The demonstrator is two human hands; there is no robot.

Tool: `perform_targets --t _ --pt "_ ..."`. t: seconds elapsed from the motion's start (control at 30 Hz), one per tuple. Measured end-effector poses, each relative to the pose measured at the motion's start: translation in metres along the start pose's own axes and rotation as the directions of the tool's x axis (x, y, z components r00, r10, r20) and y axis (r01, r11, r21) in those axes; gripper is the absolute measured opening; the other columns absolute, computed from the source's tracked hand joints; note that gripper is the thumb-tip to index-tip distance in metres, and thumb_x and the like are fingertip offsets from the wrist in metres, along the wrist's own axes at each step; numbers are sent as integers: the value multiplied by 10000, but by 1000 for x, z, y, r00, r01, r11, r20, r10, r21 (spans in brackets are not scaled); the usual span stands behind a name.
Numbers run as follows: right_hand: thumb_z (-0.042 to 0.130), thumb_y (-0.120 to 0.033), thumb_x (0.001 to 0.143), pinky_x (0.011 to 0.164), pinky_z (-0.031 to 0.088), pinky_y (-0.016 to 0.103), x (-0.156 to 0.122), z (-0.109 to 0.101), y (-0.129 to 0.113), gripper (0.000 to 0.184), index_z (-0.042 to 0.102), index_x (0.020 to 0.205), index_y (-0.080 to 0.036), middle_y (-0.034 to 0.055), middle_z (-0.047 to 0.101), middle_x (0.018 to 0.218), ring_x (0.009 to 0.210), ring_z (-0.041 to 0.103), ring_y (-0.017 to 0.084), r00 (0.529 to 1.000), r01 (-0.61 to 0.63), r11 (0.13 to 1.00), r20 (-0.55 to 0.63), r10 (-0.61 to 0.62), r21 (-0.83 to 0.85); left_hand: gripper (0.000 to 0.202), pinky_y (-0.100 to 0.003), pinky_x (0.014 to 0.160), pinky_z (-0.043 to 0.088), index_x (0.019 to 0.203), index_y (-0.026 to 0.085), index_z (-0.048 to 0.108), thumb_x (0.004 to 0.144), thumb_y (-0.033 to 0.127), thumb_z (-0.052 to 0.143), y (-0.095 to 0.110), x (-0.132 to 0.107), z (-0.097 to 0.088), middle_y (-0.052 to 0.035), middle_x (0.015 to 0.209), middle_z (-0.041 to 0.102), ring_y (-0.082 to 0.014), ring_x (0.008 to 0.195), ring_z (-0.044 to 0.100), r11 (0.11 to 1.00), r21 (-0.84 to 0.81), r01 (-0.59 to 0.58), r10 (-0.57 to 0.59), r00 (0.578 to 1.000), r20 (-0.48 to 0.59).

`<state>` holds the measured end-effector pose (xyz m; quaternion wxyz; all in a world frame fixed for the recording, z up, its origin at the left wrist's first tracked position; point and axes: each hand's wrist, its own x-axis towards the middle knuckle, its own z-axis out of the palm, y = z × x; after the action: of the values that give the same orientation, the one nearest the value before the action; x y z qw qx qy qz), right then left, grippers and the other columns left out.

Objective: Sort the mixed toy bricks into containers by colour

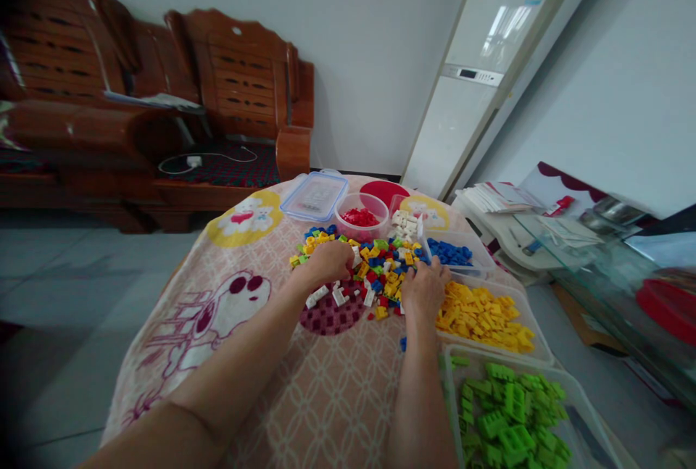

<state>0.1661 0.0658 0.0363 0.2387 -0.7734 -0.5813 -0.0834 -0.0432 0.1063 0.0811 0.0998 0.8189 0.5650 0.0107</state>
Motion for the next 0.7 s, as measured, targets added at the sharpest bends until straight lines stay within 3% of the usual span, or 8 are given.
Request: perform_targets --t 0.23,0.33,0.4,0.47,0.57,0.63,0.7 --pt "468 -269 914 985 375 420 1 -1 -1 358 735 1116 -142 179 507 1384 1271 380 348 999 -19 1000 30 20 -18 222 -308 787 536 822 170 785 693 118 612 -11 4 0 -112 853 755 -247 887 708 995 -95 -22 16 998 -64" --pt "468 -266 910 980 377 416 0 -1 -1 358 733 1119 -147 171 504 1384 1269 383 345 999 -28 1000 30 28 -13 174 -247 701 511 741 166 770 678 125 613 -20 9 -1 -53 703 731 -189 744 688 958 -281 -57 13 988 -156" --pt "468 -262 907 983 374 416 0 -2 -2 356 735 1116 -151 170 502 1385 1269 383 341 999 -26 1000 25 26 -5 148 -216 631 488 703 157 745 684 140 598 -25 13 2 -21 622 698 -150 650 657 881 -472 -40 -90 964 -249" --pt "470 -259 903 989 370 420 0 -2 -2 357 735 1114 -146 175 501 1386 1273 381 341 1000 -22 1000 23 21 1 129 -198 568 468 680 146 708 699 160 582 -29 17 7 -1 569 667 -121 568 623 722 -691 -27 -249 922 -296" --pt "470 -260 899 985 372 424 0 -2 -1 361 739 1107 -138 183 505 1378 1273 378 350 1000 -16 1000 18 16 4 89 -190 511 466 684 139 652 720 202 600 -30 24 15 12 539 639 -101 493 595 334 -940 -74 -450 864 -228" --pt "469 -259 896 986 369 429 0 -1 0 361 741 1100 -137 187 510 1372 1272 377 349 1000 -8 1000 11 8 2 81 -195 507 482 693 138 621 715 213 642 -29 29 18 16 529 630 -102 486 602 88 -989 -117 -517 844 -146" --pt "469 -255 893 991 363 434 0 0 1 360 742 1095 -135 191 512 1368 1271 380 347 1000 -2 1000 3 2 -1 94 -196 515 497 697 136 597 709 195 669 -28 33 18 18 515 621 -106 492 614 -67 -987 -145 -543 835 -86"
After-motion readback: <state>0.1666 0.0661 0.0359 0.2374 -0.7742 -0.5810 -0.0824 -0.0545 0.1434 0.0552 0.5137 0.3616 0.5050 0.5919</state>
